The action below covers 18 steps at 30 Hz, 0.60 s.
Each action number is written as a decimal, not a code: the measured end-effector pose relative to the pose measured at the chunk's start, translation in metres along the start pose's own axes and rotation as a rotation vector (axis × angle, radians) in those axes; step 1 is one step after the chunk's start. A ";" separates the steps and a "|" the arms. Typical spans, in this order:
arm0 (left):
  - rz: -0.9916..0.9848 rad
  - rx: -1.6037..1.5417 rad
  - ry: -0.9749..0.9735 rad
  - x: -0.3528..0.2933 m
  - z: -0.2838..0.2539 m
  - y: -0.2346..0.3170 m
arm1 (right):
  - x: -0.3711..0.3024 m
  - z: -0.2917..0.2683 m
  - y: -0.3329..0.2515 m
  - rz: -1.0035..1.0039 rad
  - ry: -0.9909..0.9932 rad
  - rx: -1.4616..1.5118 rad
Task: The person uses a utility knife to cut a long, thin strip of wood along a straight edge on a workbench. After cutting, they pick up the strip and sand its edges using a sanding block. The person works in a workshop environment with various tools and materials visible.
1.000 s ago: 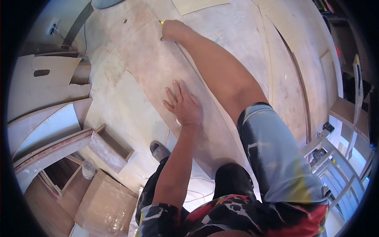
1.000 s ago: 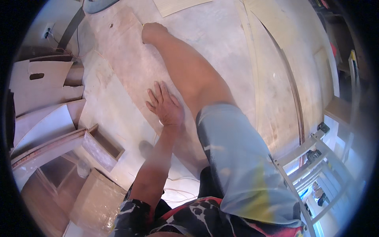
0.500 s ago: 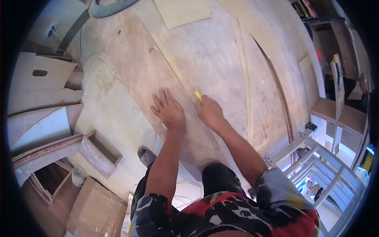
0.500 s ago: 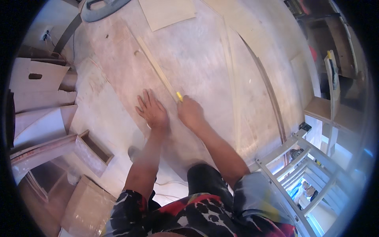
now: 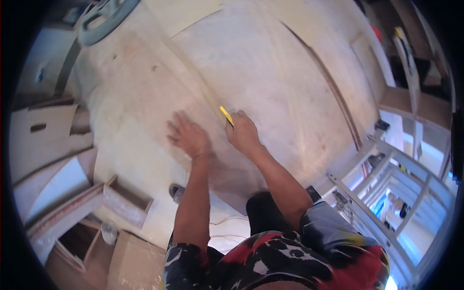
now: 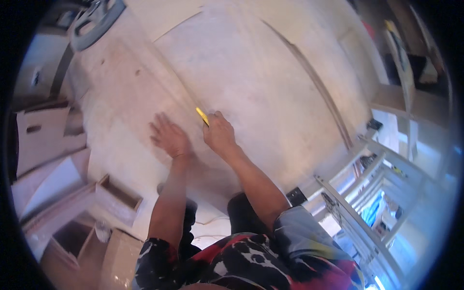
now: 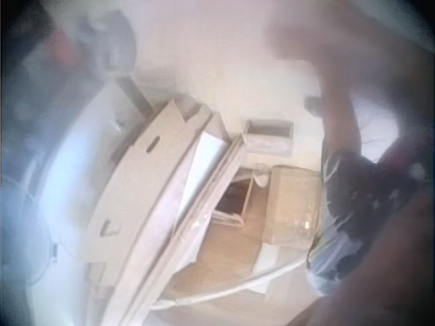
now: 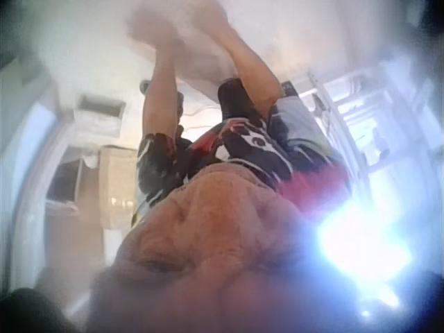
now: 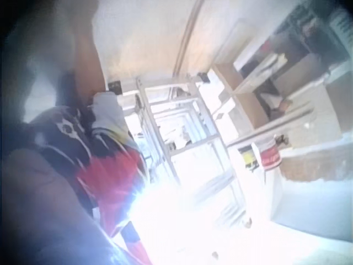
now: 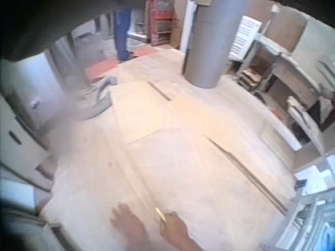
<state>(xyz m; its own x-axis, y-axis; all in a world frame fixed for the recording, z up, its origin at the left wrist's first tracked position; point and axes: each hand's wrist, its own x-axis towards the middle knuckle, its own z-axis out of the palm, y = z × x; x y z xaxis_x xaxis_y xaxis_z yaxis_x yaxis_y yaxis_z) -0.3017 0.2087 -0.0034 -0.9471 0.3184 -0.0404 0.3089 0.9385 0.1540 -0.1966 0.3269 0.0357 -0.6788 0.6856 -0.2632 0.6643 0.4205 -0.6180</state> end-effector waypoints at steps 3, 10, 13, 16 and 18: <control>0.005 0.005 0.000 -0.003 0.000 -0.002 | -0.001 -0.045 0.028 0.083 0.109 0.018; 0.015 0.051 0.022 0.002 -0.001 0.006 | 0.038 -0.133 0.118 0.162 0.210 -0.174; 0.024 0.029 0.021 0.002 -0.006 0.003 | 0.016 -0.120 0.138 0.280 0.332 -0.287; 0.006 0.093 0.007 0.004 -0.003 -0.006 | -0.041 -0.087 0.121 0.377 0.376 -0.346; 0.006 0.078 -0.006 0.003 -0.004 -0.006 | -0.072 -0.070 0.136 0.368 0.432 -0.244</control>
<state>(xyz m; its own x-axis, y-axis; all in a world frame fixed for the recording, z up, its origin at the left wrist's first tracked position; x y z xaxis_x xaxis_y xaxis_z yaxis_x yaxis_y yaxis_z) -0.3066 0.2034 -0.0003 -0.9448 0.3245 -0.0454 0.3205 0.9441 0.0767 -0.0352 0.3766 0.0226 -0.2367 0.9690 -0.0713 0.9179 0.1990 -0.3433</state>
